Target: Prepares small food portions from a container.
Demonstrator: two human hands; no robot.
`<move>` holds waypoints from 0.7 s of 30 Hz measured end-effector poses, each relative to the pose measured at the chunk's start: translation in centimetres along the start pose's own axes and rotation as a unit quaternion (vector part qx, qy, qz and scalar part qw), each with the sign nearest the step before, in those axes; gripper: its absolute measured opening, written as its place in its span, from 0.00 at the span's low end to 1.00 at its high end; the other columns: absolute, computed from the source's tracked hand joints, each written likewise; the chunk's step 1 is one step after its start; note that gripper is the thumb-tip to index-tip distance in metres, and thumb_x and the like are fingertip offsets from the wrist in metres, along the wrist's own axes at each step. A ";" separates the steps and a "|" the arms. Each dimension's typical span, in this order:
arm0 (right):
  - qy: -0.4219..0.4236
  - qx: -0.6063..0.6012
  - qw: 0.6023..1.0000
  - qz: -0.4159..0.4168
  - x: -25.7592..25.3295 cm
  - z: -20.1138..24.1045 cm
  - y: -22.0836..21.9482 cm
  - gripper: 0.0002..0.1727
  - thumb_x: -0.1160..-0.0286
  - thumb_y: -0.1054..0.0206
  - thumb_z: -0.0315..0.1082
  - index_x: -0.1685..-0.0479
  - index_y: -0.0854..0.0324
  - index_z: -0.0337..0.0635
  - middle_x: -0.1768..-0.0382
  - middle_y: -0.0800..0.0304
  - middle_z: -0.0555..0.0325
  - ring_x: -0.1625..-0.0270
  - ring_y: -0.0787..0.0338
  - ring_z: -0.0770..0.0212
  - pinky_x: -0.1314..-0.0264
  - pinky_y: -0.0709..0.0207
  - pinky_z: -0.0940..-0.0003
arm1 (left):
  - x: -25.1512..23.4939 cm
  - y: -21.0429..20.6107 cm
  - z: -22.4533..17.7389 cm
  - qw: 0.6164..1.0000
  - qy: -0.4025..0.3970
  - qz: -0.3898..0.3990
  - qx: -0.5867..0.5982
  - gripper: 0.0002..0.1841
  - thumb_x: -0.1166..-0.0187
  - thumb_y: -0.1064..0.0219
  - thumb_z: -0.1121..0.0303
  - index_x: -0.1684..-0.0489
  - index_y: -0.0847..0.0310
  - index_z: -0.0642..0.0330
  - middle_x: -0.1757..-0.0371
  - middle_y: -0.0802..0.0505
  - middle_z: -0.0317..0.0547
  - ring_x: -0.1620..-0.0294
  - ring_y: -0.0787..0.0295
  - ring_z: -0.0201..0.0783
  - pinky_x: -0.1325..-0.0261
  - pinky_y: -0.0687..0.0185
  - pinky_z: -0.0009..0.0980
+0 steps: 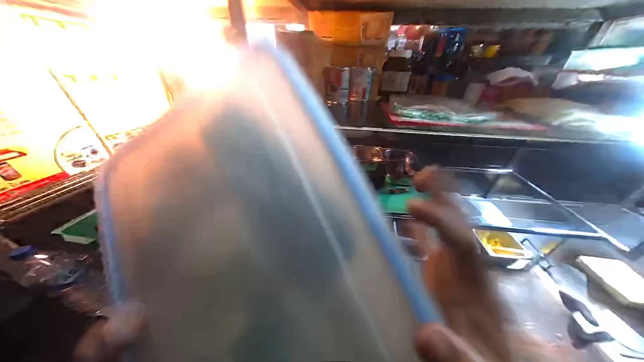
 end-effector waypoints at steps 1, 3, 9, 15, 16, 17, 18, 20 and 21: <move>-0.088 -0.149 0.985 0.021 3.3 -3.6 -0.1 0.48 0.22 0.36 0.64 0.10 0.43 0.40 0.10 0.39 0.52 0.12 0.32 0.59 0.15 0.29 0.61 | 1.0 -3.3 0.4 0.988 0.119 -0.086 0.048 0.10 0.24 0.32 0.70 0.64 0.07 0.39 0.63 0.05 0.17 0.58 0.12 0.10 0.49 0.20 0.09; -0.222 -0.319 0.921 0.020 10.5 -8.9 -0.7 0.61 0.27 0.31 0.65 0.07 0.58 0.32 0.11 0.39 0.48 0.15 0.28 0.62 0.16 0.28 0.62 | 5.7 -5.0 4.5 0.954 0.257 -0.065 0.142 0.06 0.24 0.29 0.61 0.61 0.04 0.40 0.60 0.03 0.24 0.56 0.08 0.17 0.48 0.13 0.17; -0.482 -0.406 0.764 -0.141 26.0 -19.1 1.2 0.45 0.34 0.25 0.40 0.15 0.44 0.39 0.39 0.11 0.45 0.44 0.07 0.53 0.41 0.10 0.53 | 15.2 -7.3 20.3 0.867 0.457 -0.091 0.176 0.11 0.18 0.44 0.68 0.49 0.15 0.52 0.57 0.03 0.42 0.55 0.04 0.34 0.50 0.06 0.36; -0.610 -0.258 0.702 -0.262 31.8 -25.9 3.2 0.29 0.33 0.32 0.30 0.29 0.30 0.34 0.51 0.11 0.42 0.56 0.06 0.51 0.54 0.09 0.54 | 15.5 -10.0 33.0 0.805 0.578 -0.031 -0.133 0.18 0.12 0.39 0.62 0.32 0.20 0.63 0.45 0.08 0.51 0.46 0.11 0.39 0.42 0.14 0.40; -0.630 -0.232 0.689 -0.273 32.3 -26.7 3.3 0.24 0.30 0.31 0.31 0.35 0.27 0.32 0.55 0.10 0.41 0.58 0.06 0.51 0.56 0.09 0.54 | 15.4 -10.5 34.4 0.773 0.600 -0.014 -0.206 0.20 0.12 0.38 0.58 0.31 0.18 0.61 0.38 0.09 0.53 0.38 0.13 0.42 0.33 0.18 0.43; -0.648 -0.217 0.674 -0.281 32.5 -27.4 3.5 0.21 0.27 0.30 0.33 0.39 0.26 0.31 0.58 0.09 0.40 0.60 0.06 0.50 0.57 0.08 0.54 | 15.3 -11.0 35.4 0.750 0.613 -0.001 -0.246 0.23 0.13 0.37 0.53 0.30 0.18 0.60 0.33 0.11 0.53 0.32 0.15 0.45 0.27 0.22 0.47; -0.667 -0.218 0.654 -0.284 32.6 -27.9 3.6 0.20 0.25 0.29 0.35 0.41 0.25 0.30 0.59 0.08 0.39 0.60 0.05 0.48 0.57 0.08 0.52 | 15.5 -11.2 36.1 0.737 0.626 0.007 -0.257 0.25 0.14 0.37 0.49 0.29 0.19 0.59 0.30 0.12 0.54 0.29 0.17 0.46 0.25 0.24 0.48; -0.701 -0.250 0.606 -0.281 33.1 -28.7 3.7 0.23 0.26 0.28 0.37 0.39 0.23 0.29 0.55 0.07 0.36 0.55 0.04 0.44 0.52 0.08 0.47 | 15.9 -11.3 36.6 0.723 0.645 0.023 -0.246 0.30 0.15 0.37 0.44 0.24 0.22 0.57 0.29 0.13 0.52 0.28 0.18 0.46 0.25 0.23 0.49; -0.712 -0.259 0.592 -0.276 33.1 -28.8 4.0 0.25 0.26 0.27 0.38 0.37 0.23 0.30 0.53 0.07 0.36 0.53 0.04 0.44 0.49 0.08 0.45 | 15.8 -11.2 36.6 0.716 0.654 0.011 -0.242 0.31 0.19 0.34 0.42 0.26 0.21 0.56 0.32 0.11 0.52 0.32 0.15 0.46 0.30 0.19 0.50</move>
Point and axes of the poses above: each hand's wrist, its own x-axis away from the middle knuckle, its own y-axis out of the back of the hand, z = x × y, the point moved 3 cm from there along -x, towards the middle knuckle
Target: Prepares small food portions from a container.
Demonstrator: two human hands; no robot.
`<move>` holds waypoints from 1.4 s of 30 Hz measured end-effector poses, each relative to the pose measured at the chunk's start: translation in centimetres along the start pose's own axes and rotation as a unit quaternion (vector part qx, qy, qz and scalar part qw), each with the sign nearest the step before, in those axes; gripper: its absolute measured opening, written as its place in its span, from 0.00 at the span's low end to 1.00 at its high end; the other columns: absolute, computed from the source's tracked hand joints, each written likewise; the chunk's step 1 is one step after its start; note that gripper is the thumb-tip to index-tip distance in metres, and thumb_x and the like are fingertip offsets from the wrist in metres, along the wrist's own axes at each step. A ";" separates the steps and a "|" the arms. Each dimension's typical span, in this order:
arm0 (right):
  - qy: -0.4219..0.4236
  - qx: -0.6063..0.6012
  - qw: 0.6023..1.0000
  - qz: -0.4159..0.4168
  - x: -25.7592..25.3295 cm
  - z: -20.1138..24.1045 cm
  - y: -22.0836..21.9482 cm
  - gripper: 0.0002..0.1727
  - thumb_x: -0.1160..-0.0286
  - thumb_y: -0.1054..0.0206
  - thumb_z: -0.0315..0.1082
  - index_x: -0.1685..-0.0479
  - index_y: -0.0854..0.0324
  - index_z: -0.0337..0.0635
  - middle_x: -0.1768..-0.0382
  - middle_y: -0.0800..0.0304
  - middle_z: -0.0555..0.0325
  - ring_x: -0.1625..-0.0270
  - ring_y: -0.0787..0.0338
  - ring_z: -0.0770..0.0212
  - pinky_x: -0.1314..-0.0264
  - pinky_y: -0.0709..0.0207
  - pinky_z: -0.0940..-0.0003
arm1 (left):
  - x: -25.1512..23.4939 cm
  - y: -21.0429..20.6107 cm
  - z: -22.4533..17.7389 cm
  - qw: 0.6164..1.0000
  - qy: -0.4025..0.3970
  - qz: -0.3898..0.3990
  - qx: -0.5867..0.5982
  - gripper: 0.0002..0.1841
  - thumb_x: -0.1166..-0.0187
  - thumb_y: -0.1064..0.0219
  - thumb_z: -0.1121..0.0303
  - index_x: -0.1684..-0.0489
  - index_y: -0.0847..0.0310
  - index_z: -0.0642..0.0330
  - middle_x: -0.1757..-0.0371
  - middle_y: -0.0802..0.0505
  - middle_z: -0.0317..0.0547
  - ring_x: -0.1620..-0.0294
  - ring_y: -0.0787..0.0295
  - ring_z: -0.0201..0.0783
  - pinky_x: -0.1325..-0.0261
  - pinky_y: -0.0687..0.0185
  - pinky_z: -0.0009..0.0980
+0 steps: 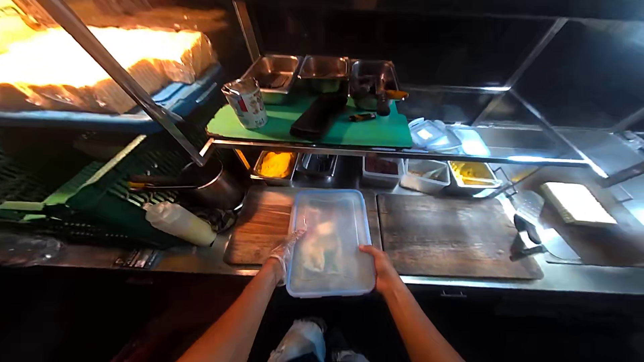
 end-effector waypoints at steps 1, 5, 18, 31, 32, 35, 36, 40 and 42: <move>-0.007 0.009 1.000 -0.012 0.3 0.3 0.1 0.26 0.28 0.25 0.39 0.36 0.22 0.30 0.53 0.07 0.36 0.52 0.04 0.44 0.48 0.09 0.45 | 0.2 0.3 -0.2 1.000 0.020 -0.016 -0.002 0.34 0.24 0.29 0.40 0.29 0.20 0.58 0.36 0.10 0.55 0.35 0.14 0.50 0.34 0.18 0.54; 0.054 0.122 0.987 -0.095 3.6 3.6 -0.9 0.24 0.31 0.19 0.40 0.43 0.16 0.33 0.59 0.05 0.42 0.59 0.04 0.49 0.54 0.09 0.51 | 2.9 2.8 -2.9 0.999 -0.005 -0.010 -0.037 0.28 0.23 0.28 0.45 0.38 0.16 0.60 0.46 0.08 0.56 0.46 0.13 0.50 0.43 0.17 0.54; 0.158 -0.003 0.987 -0.012 8.4 15.4 11.9 0.19 0.19 0.42 0.38 0.31 0.20 0.50 0.52 0.04 0.56 0.55 0.03 0.64 0.59 0.06 0.63 | 4.8 4.7 -8.2 0.983 -0.170 -0.012 -0.064 0.19 0.11 0.41 0.50 0.45 0.12 0.55 0.62 0.06 0.44 0.73 0.11 0.39 0.65 0.11 0.38; 0.145 0.382 0.875 -0.259 0.7 15.6 34.5 0.33 0.21 0.30 0.38 0.16 0.31 0.39 0.39 0.15 0.32 0.43 0.11 0.39 0.41 0.18 0.36 | 2.0 -10.0 -9.0 0.756 -0.191 -0.038 -0.625 0.28 0.30 0.26 0.53 0.27 0.18 0.47 0.26 0.16 0.54 0.23 0.24 0.61 0.24 0.29 0.65; 0.165 0.433 0.846 -0.266 1.0 16.0 34.4 0.33 0.20 0.31 0.38 0.16 0.32 0.38 0.38 0.16 0.28 0.40 0.13 0.34 0.37 0.22 0.32 | 1.6 -9.9 -9.2 0.757 -0.185 -0.031 -0.626 0.28 0.31 0.26 0.52 0.29 0.17 0.49 0.27 0.15 0.54 0.23 0.23 0.60 0.24 0.28 0.64; 0.285 0.507 0.769 -0.266 1.9 16.5 33.7 0.29 0.19 0.36 0.35 0.19 0.28 0.33 0.29 0.22 0.24 0.25 0.23 0.27 0.23 0.32 0.28 | 2.1 -8.3 -9.8 0.825 -0.188 -0.044 -0.531 0.28 0.33 0.21 0.53 0.36 0.16 0.55 0.33 0.12 0.56 0.30 0.18 0.56 0.28 0.23 0.61; 0.334 0.513 0.744 -0.266 2.2 16.5 33.1 0.27 0.19 0.37 0.34 0.22 0.26 0.32 0.29 0.22 0.24 0.24 0.24 0.26 0.22 0.33 0.28 | 3.2 -7.6 -10.8 0.871 -0.182 -0.068 -0.451 0.28 0.36 0.17 0.57 0.37 0.15 0.57 0.37 0.10 0.56 0.35 0.14 0.55 0.31 0.20 0.60; 0.446 0.479 0.726 -0.212 2.2 15.7 29.8 0.24 0.21 0.39 0.31 0.27 0.22 0.30 0.34 0.17 0.28 0.32 0.15 0.33 0.36 0.19 0.36 | 9.0 -4.8 -11.6 0.962 -0.230 -0.144 -0.041 0.26 0.38 0.20 0.81 0.37 0.18 0.62 0.52 0.07 0.50 0.56 0.09 0.40 0.52 0.10 0.40; 0.480 0.439 0.746 -0.141 1.6 15.6 26.1 0.24 0.22 0.39 0.32 0.29 0.21 0.30 0.39 0.12 0.34 0.41 0.08 0.43 0.44 0.12 0.45 | 10.9 -4.4 -10.6 0.939 -0.278 -0.086 0.183 0.22 0.33 0.30 0.83 0.37 0.20 0.59 0.57 0.08 0.46 0.64 0.09 0.35 0.60 0.09 0.32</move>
Point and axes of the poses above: each hand's wrist, its own x-axis away from the middle knuckle, its own y-axis out of the back of the hand, z = x × y, the point moved 3 cm from there along -x, towards the middle knuckle
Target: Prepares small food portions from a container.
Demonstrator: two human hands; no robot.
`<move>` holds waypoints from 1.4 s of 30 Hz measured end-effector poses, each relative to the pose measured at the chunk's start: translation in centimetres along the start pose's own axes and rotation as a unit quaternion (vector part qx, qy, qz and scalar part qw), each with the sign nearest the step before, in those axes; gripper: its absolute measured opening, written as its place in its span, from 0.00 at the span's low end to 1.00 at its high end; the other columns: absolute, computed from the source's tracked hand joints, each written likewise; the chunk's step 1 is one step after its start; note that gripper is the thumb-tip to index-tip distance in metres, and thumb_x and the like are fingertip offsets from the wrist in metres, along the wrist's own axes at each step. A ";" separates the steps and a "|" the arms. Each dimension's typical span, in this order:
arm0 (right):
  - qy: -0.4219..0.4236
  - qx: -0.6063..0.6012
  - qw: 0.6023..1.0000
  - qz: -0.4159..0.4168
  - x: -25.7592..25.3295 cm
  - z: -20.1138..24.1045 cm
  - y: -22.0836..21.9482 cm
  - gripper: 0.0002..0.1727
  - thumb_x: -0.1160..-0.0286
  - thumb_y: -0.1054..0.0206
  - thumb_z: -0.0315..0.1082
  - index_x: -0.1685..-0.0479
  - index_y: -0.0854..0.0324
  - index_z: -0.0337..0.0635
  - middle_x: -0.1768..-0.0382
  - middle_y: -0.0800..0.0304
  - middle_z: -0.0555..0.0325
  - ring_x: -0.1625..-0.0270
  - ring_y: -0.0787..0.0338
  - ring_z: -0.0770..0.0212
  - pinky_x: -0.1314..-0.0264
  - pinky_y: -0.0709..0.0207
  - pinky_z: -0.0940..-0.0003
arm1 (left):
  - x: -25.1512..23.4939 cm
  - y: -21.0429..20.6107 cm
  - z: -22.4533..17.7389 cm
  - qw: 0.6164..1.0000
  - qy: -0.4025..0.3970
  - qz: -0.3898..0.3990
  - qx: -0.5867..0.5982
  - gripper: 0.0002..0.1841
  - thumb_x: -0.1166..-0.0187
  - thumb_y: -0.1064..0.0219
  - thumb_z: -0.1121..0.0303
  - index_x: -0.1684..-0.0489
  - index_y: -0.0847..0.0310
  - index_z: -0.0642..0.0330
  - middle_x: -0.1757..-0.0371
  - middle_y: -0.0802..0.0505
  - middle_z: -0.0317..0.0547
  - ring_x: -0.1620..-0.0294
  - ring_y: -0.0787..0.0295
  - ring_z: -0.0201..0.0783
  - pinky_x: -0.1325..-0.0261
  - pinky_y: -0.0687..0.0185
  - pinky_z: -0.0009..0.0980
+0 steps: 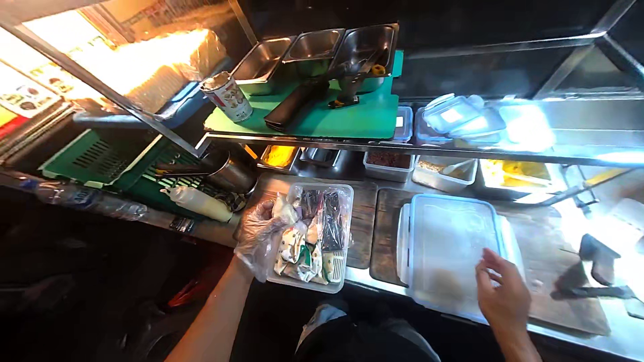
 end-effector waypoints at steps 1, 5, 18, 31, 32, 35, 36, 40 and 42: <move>0.026 -0.049 0.998 0.026 -0.6 1.9 -1.5 0.24 0.21 0.38 0.33 0.28 0.21 0.31 0.40 0.11 0.37 0.44 0.07 0.49 0.46 0.10 0.51 | 1.1 0.0 -0.3 0.994 0.002 0.022 0.106 0.20 0.29 0.32 0.78 0.37 0.20 0.56 0.57 0.08 0.46 0.65 0.09 0.35 0.61 0.08 0.32; 0.076 -0.273 0.932 0.227 -2.4 14.1 -7.3 0.30 0.21 0.32 0.43 0.19 0.26 0.48 0.29 0.16 0.54 0.36 0.10 0.57 0.39 0.10 0.55 | 5.7 -1.0 -1.6 0.927 0.038 0.175 0.329 0.18 0.23 0.27 0.61 0.36 0.17 0.52 0.45 0.08 0.49 0.48 0.08 0.41 0.41 0.10 0.40; 0.097 -0.285 0.878 0.373 3.6 32.5 -17.0 0.14 0.29 0.26 0.37 0.46 0.15 0.46 0.57 0.08 0.63 0.58 0.09 0.69 0.54 0.11 0.67 | 8.8 3.5 0.6 0.952 0.061 0.093 0.285 0.30 0.23 0.28 0.52 0.25 0.25 0.58 0.46 0.08 0.54 0.54 0.07 0.44 0.49 0.09 0.43; -0.004 -0.214 0.888 0.407 5.7 36.8 -22.9 0.12 0.21 0.28 0.42 0.54 0.15 0.42 0.63 0.08 0.62 0.58 0.08 0.70 0.49 0.12 0.70 | 4.5 9.8 2.6 0.966 0.018 0.190 0.175 0.18 0.21 0.39 0.70 0.35 0.16 0.63 0.47 0.06 0.47 0.50 0.08 0.36 0.44 0.11 0.34; -0.013 -0.213 0.886 0.411 5.9 37.0 -23.0 0.11 0.20 0.29 0.40 0.57 0.15 0.41 0.65 0.09 0.62 0.60 0.09 0.70 0.51 0.13 0.71 | 4.3 9.9 2.5 0.966 0.025 0.205 0.153 0.16 0.19 0.38 0.67 0.38 0.15 0.61 0.52 0.06 0.45 0.55 0.09 0.34 0.48 0.10 0.31; -0.054 -0.257 0.863 0.430 7.3 36.5 -23.3 0.07 0.19 0.33 0.34 0.61 0.18 0.39 0.70 0.14 0.61 0.66 0.14 0.70 0.58 0.16 0.71 | 4.2 9.7 2.8 0.971 -0.001 0.220 0.093 0.11 0.16 0.35 0.63 0.50 0.12 0.58 0.63 0.07 0.38 0.63 0.10 0.29 0.57 0.11 0.27; -0.064 -0.273 0.857 0.432 8.0 36.3 -23.3 0.09 0.17 0.34 0.34 0.62 0.19 0.38 0.72 0.15 0.61 0.69 0.15 0.71 0.60 0.17 0.72 | 4.3 9.6 3.0 0.974 -0.022 0.214 0.076 0.09 0.17 0.34 0.63 0.54 0.11 0.57 0.65 0.07 0.37 0.65 0.10 0.28 0.59 0.11 0.26; -0.103 -0.298 0.863 0.393 10.6 36.6 -22.7 0.12 0.14 0.40 0.37 0.66 0.19 0.40 0.78 0.19 0.63 0.78 0.20 0.70 0.72 0.22 0.71 | 5.5 9.4 2.4 0.977 -0.106 0.185 0.008 0.08 0.21 0.31 0.61 0.62 0.12 0.56 0.68 0.08 0.33 0.67 0.11 0.26 0.59 0.11 0.24; -0.090 -0.268 0.894 0.349 11.7 37.2 -22.1 0.12 0.17 0.40 0.35 0.67 0.18 0.40 0.79 0.20 0.64 0.78 0.21 0.71 0.73 0.25 0.71 | 6.3 9.5 2.3 0.972 -0.159 0.171 -0.009 0.09 0.21 0.30 0.62 0.64 0.12 0.57 0.68 0.07 0.33 0.65 0.10 0.24 0.58 0.11 0.22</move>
Point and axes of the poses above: each hand's wrist, its own x-axis away from the middle knuckle, its own y-axis out of the back of the hand, z = x × y, the point moved 3 cm from there along -x, towards the middle knuckle
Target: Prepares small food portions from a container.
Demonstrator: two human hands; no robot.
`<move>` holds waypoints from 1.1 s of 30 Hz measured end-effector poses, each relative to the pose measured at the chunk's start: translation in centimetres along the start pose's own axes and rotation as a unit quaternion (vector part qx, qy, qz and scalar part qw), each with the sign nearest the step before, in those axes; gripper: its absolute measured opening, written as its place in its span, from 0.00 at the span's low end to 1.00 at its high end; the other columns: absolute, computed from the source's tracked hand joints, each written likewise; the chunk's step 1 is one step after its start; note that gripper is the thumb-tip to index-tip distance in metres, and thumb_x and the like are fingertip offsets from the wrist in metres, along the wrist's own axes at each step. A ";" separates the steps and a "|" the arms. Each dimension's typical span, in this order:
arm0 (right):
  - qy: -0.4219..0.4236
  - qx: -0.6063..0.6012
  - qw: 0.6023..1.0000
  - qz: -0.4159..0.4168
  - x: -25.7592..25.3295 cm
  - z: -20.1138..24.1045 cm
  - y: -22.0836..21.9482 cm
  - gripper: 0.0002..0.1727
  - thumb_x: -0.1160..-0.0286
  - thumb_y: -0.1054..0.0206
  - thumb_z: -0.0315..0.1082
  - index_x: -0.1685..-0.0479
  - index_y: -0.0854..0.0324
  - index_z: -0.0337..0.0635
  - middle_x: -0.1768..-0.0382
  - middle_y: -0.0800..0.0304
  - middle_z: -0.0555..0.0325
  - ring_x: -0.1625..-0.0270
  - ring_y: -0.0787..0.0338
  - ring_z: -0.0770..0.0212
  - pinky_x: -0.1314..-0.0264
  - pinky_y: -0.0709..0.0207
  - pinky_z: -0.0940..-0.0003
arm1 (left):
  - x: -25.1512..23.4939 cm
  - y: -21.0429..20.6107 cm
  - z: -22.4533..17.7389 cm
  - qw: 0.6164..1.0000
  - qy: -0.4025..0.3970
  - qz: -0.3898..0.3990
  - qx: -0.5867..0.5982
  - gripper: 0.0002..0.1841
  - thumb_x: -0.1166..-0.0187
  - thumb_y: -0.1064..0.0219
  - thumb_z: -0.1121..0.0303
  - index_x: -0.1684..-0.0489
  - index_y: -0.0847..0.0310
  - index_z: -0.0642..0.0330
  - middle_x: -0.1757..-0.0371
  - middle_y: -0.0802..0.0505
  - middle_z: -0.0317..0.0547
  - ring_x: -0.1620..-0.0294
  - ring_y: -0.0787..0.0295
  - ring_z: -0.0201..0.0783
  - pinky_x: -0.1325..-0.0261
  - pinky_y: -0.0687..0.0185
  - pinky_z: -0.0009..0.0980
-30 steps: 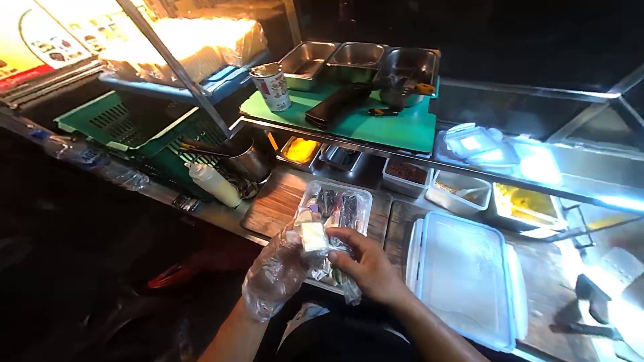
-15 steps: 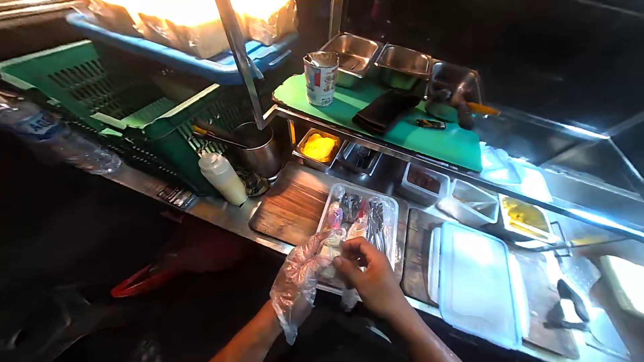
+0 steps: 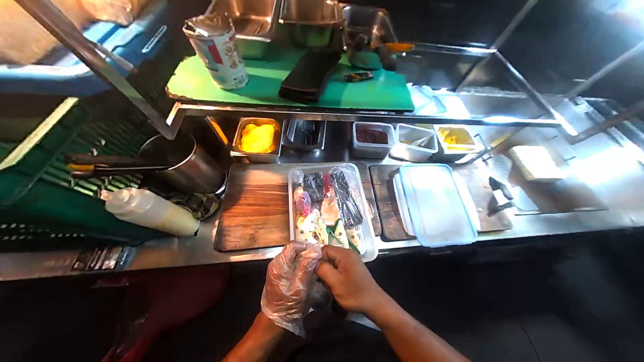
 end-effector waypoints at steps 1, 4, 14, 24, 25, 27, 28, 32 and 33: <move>0.011 0.030 0.999 -0.023 0.6 0.3 -0.1 0.11 0.19 0.40 0.35 0.68 0.17 0.40 0.78 0.20 0.64 0.76 0.21 0.72 0.71 0.25 0.71 | 0.4 -0.1 -0.1 1.000 -0.013 -0.003 0.010 0.08 0.21 0.30 0.63 0.64 0.12 0.58 0.67 0.07 0.34 0.65 0.10 0.26 0.57 0.10 0.23; 0.042 0.108 0.990 -0.076 2.7 0.2 -0.4 0.11 0.23 0.39 0.36 0.72 0.19 0.42 0.82 0.24 0.64 0.78 0.23 0.70 0.74 0.28 0.69 | 2.2 -0.5 -0.9 1.000 -0.007 -0.008 0.029 0.05 0.23 0.29 0.68 0.65 0.12 0.60 0.67 0.07 0.37 0.66 0.09 0.29 0.58 0.10 0.25; 0.040 0.110 0.983 -0.140 11.3 -4.5 -0.4 0.18 0.20 0.38 0.43 0.76 0.22 0.42 0.84 0.27 0.63 0.79 0.25 0.68 0.73 0.30 0.67 | 10.7 -3.4 -3.1 0.997 -0.046 0.042 -0.035 0.07 0.21 0.35 0.72 0.65 0.11 0.62 0.67 0.06 0.34 0.63 0.09 0.24 0.53 0.11 0.22; 0.018 0.070 0.997 0.035 17.3 -4.8 0.1 0.20 0.16 0.33 0.49 0.48 0.19 0.37 0.62 0.12 0.54 0.60 0.12 0.65 0.51 0.17 0.65 | 15.1 -3.6 -3.7 0.982 0.088 0.149 -0.071 0.11 0.18 0.38 0.66 0.58 0.11 0.62 0.65 0.06 0.34 0.61 0.10 0.23 0.50 0.12 0.24; 0.021 0.067 0.997 0.043 17.6 -5.0 0.2 0.19 0.17 0.32 0.46 0.49 0.19 0.36 0.62 0.12 0.54 0.60 0.12 0.65 0.51 0.16 0.65 | 15.1 -3.7 -3.7 0.978 0.119 0.150 -0.085 0.10 0.18 0.37 0.65 0.59 0.11 0.60 0.66 0.07 0.33 0.63 0.11 0.22 0.52 0.12 0.24; 0.007 0.048 0.998 0.045 18.0 -5.5 0.1 0.16 0.18 0.31 0.43 0.53 0.19 0.36 0.65 0.12 0.56 0.65 0.13 0.67 0.56 0.16 0.67 | 14.9 -3.9 -3.7 0.974 0.156 0.130 -0.104 0.10 0.19 0.33 0.63 0.67 0.10 0.57 0.72 0.07 0.33 0.69 0.11 0.24 0.59 0.12 0.25; -0.010 0.037 0.998 0.041 18.2 -5.9 -0.2 0.17 0.17 0.33 0.45 0.56 0.18 0.36 0.69 0.12 0.57 0.69 0.13 0.67 0.60 0.16 0.68 | 14.8 -3.9 -3.9 0.975 0.157 0.121 -0.105 0.10 0.20 0.32 0.63 0.70 0.11 0.57 0.74 0.07 0.33 0.72 0.11 0.25 0.63 0.12 0.24; -0.003 -0.041 0.998 -0.037 17.9 -6.4 -1.6 0.15 0.14 0.39 0.40 0.63 0.14 0.38 0.74 0.14 0.61 0.72 0.15 0.70 0.64 0.18 0.70 | 13.6 -4.3 -3.7 0.968 0.158 0.166 -0.107 0.10 0.23 0.29 0.60 0.72 0.10 0.54 0.76 0.08 0.31 0.73 0.13 0.24 0.65 0.15 0.24; 0.009 -0.041 0.997 -0.064 17.7 -6.4 -1.7 0.14 0.15 0.40 0.38 0.63 0.13 0.39 0.74 0.14 0.62 0.72 0.16 0.71 0.64 0.19 0.70 | 13.2 -4.3 -3.4 0.965 0.164 0.181 -0.101 0.10 0.23 0.28 0.60 0.72 0.10 0.53 0.75 0.08 0.31 0.72 0.13 0.24 0.65 0.15 0.24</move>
Point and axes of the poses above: each hand's wrist, its own x-axis away from the middle knuckle, its own y-axis out of the back of the hand, z = x × y, the point moved 3 cm from there along -x, towards the middle knuckle
